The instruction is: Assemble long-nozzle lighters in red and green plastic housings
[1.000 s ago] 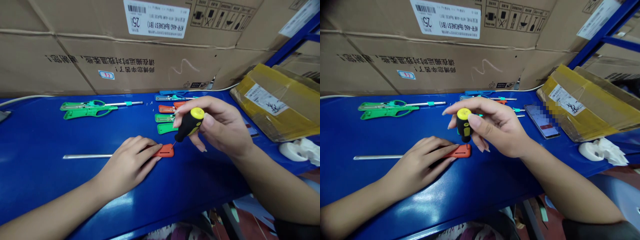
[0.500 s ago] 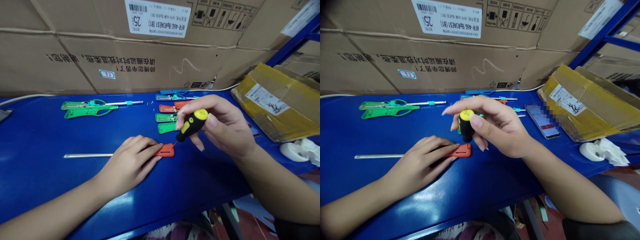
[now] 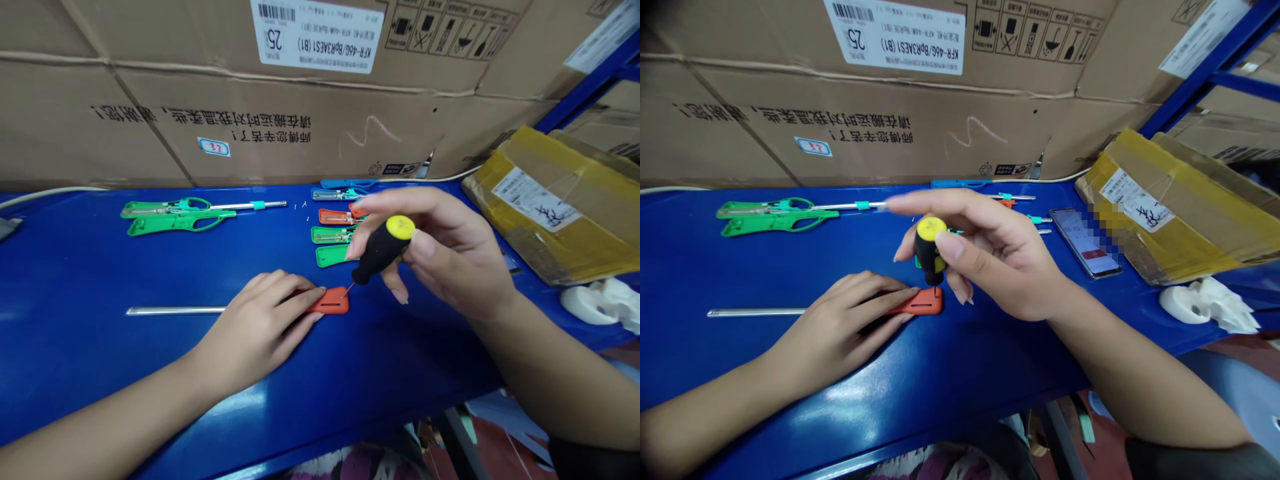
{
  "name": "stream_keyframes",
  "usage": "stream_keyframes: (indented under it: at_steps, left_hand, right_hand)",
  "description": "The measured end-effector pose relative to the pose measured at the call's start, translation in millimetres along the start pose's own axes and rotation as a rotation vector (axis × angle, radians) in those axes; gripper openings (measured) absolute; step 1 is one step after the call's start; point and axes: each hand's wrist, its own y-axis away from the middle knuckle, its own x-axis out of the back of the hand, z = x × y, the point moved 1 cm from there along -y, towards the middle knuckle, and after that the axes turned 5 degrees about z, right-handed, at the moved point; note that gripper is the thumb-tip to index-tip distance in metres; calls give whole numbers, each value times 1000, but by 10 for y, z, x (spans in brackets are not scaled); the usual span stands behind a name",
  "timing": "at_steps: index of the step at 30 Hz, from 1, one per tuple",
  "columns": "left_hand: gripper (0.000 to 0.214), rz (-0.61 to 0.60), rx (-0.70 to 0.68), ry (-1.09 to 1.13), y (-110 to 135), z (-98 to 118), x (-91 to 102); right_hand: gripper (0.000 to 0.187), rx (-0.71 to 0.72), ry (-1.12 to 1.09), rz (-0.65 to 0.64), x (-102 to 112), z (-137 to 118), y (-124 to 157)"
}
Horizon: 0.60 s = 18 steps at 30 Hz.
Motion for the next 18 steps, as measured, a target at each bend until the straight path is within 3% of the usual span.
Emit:
stream_keyframes:
  at_steps: [3,7,15,18]
  left_hand:
    - [27,-2,-3,-6,1,-2,0]
    - [28,-6,-7,-14,-4,-4,-10]
    - [28,-9,-10,-20,-5,-6,-3]
    - [27,-7,-7,-12,-3,-4,2]
  right_hand:
    - [19,43,73,64,6,-33,-16]
    - [24,67,124,134,-46,-44,-46]
    - [31,-3,35,36,-47,1,4]
    - [25,44,104,91,-47,-9,10]
